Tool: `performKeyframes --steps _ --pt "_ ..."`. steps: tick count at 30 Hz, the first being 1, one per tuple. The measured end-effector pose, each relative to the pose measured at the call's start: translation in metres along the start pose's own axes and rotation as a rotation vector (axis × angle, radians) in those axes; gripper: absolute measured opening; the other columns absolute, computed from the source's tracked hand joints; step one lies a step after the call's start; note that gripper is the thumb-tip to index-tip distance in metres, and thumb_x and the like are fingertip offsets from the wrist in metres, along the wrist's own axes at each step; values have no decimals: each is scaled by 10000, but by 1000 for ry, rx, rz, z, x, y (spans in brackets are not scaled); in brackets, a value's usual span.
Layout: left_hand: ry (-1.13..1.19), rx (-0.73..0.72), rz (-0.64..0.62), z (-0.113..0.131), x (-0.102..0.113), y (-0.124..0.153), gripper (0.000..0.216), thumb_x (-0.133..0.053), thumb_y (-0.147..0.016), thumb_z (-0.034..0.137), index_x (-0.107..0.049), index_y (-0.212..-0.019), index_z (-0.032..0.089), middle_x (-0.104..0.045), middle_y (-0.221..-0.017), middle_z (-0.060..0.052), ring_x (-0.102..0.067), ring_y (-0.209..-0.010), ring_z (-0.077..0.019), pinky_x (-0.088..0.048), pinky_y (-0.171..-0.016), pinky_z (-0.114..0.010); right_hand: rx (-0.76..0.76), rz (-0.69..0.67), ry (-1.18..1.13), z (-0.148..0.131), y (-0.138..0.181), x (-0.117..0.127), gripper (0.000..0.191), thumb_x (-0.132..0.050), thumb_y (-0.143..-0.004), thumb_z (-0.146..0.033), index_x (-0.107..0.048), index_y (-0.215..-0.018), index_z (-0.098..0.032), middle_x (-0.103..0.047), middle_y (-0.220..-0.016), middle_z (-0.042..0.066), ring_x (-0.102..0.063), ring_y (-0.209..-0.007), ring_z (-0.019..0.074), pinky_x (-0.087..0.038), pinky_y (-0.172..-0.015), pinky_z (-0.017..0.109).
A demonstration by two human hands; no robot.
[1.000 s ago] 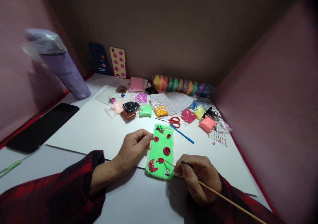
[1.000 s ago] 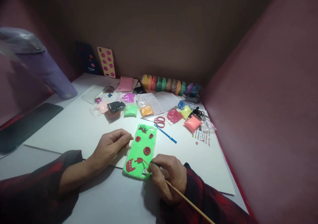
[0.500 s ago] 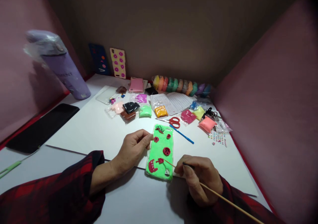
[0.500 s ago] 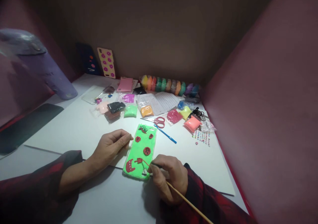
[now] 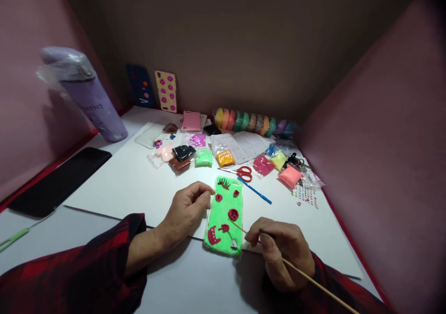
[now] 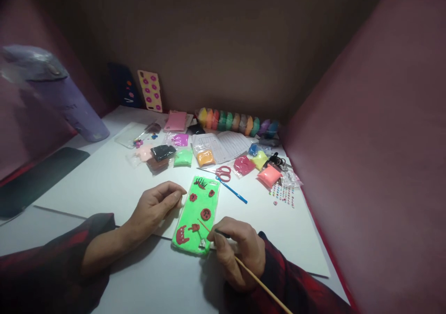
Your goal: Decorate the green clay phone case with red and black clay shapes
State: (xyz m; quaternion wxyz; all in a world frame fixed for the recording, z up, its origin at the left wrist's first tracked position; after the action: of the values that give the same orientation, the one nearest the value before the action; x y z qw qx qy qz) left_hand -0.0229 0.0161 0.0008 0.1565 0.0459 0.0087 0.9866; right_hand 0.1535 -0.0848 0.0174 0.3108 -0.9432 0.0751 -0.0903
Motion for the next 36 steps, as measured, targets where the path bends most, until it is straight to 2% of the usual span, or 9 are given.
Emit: performKeyframes --steps 4,11,16,24,30,36 --pt "68 0 32 -6 2 0 111 -528 -808 206 -619 -851 159 -566 -696 11 -446 -553 -87 -354 -505 -209 17 6 -39 -3 -5 -4 168 -468 -928 -157 -540 -1058 -236 -651 -774 31 -613 -628 145 -488 -518 276" --pt "138 36 31 -9 0 0 133 -532 -853 265 -593 -901 157 -543 -690 26 -428 -517 -71 -337 -487 -203 42 14 -78 -1 -7 -6 191 -467 -924 -135 -541 -1072 -230 -663 -860 55 -628 -710 163 -516 -593 323" --pt "110 20 24 -3 -1 0 143 -538 -852 280 -577 -912 156 -530 -682 31 -443 -552 -90 -367 -528 -226 57 -9 -30 1 -5 -4 213 -469 -919 -129 -537 -1093 -232 -673 -906 70 -652 -804 194 -549 -666 374" --pt "-39 -49 43 -3 2 1 123 -540 -860 271 -582 -915 169 -581 -820 -14 -530 -758 -155 -432 -692 -293 45 -8 -59 2 -5 -5 221 -478 -912 -116 -546 -1089 -230 -675 -915 76 -650 -816 200 -549 -681 387" --pt "-317 -251 35 5 1 3 106 -496 -874 196 -599 -849 192 -583 -857 -32 -525 -872 -199 -422 -792 -349 20 -16 -48 5 -4 -4 225 -476 -911 -112 -551 -1085 -234 -672 -912 74 -651 -827 200 -548 -681 374" --pt "-541 -356 -38 7 -4 3 149 -476 -862 107 -583 -832 206 -600 -862 -28 -474 -922 -219 -390 -832 -375 -9 -20 -20 8 -5 -5 208 -486 -911 -120 -565 -1061 -240 -676 -906 63 -656 -824 193 -543 -662 337"
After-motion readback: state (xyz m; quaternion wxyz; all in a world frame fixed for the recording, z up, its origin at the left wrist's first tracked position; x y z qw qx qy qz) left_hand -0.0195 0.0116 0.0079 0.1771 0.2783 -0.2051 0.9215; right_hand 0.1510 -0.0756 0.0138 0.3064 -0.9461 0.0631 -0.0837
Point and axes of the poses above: each hand's wrist, its own y-axis away from the middle knuckle, its own x-axis out of the back of the hand, z = x × y, the point moved 5 cm from there along -y, towards the middle knuckle
